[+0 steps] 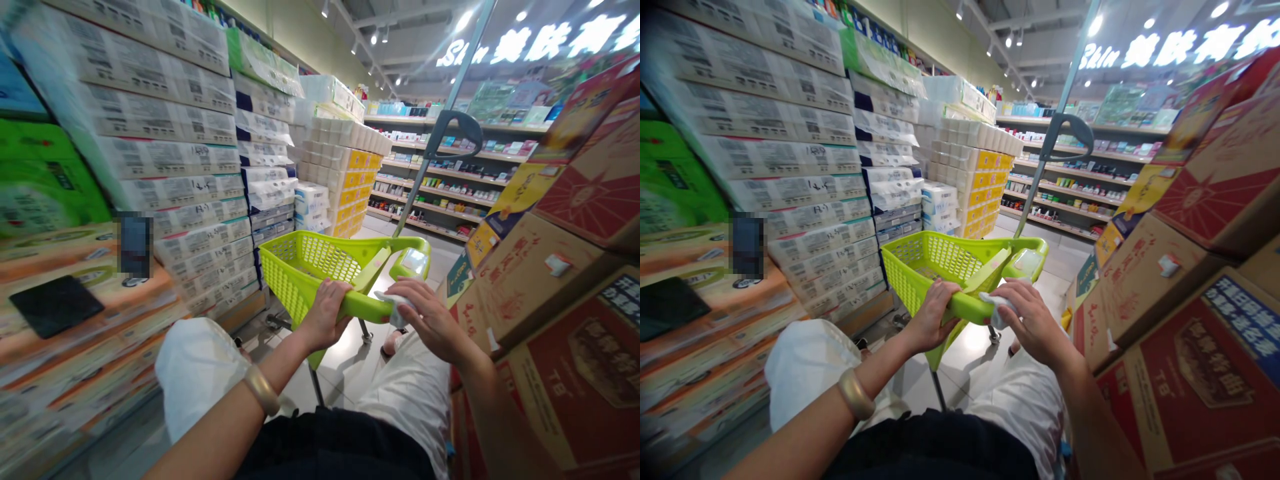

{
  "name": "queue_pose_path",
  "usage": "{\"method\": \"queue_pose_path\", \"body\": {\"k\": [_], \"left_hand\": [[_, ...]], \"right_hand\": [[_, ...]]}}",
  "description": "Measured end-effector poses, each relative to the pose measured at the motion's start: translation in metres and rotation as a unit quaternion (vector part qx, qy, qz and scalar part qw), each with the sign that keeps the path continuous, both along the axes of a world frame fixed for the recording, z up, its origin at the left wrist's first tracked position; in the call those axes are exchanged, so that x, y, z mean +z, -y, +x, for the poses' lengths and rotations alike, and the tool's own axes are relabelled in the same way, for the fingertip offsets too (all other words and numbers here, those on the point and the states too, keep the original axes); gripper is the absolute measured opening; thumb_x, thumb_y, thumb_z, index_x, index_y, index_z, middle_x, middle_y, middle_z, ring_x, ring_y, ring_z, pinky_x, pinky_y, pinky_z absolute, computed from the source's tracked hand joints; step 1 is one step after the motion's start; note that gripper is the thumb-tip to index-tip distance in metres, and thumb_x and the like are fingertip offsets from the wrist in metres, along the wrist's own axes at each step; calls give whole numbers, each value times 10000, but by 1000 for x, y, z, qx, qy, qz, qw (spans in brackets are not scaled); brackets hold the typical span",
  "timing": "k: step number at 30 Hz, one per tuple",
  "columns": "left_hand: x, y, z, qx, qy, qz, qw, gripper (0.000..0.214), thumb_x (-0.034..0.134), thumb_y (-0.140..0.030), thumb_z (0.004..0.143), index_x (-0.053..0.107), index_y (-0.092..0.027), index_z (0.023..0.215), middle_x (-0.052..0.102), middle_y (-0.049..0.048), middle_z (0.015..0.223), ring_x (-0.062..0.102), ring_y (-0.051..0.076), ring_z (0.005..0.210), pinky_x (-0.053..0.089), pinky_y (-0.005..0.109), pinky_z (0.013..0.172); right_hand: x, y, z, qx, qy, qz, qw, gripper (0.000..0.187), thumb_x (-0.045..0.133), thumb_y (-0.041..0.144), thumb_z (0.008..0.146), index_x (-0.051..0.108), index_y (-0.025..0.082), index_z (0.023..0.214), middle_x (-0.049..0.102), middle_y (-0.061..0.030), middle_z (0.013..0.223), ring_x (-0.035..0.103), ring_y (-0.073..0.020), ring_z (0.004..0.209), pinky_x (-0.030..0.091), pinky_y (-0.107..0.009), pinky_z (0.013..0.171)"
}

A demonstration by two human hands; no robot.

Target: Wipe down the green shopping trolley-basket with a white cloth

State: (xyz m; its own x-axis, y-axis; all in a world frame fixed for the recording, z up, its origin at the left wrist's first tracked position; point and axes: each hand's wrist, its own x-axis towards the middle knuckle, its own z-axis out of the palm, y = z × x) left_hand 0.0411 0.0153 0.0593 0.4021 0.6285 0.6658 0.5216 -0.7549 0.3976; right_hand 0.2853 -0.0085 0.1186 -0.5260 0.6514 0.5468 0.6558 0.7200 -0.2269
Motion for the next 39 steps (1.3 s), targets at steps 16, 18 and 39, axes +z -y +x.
{"method": "queue_pose_path", "body": {"k": [16, 18, 39], "left_hand": [[-3, 1, -3, 4, 2, 17, 1000, 356, 501, -323, 845, 422, -194, 1168, 532, 108, 1111, 481, 273, 1076, 283, 527, 1065], [-4, 1, -4, 4, 0, 18, 1000, 364, 500, -326, 845, 418, -193, 1173, 531, 110, 1114, 479, 274, 1078, 282, 528, 1065], [-1, 5, -7, -5, -5, 1, 1000, 354, 496, -335, 851, 404, -193, 1162, 527, 114, 1114, 482, 276, 1084, 261, 540, 1081]], "right_hand": [[47, -5, -28, 57, 162, -123, 977, 421, 278, 353, 1013, 576, 197, 757, 634, -29, 846, 522, -164, 833, 354, -337, 855], [45, -5, -27, 70, 146, -132, 978, 410, 292, 374, 1011, 588, 200, 786, 631, -28, 858, 520, -169, 849, 355, -337, 856], [-43, 26, -56, -49, -199, 205, 957, 303, 422, 223, 964, 605, 235, 1206, 633, -81, 1122, 531, -242, 1135, 401, -465, 1012]]}}
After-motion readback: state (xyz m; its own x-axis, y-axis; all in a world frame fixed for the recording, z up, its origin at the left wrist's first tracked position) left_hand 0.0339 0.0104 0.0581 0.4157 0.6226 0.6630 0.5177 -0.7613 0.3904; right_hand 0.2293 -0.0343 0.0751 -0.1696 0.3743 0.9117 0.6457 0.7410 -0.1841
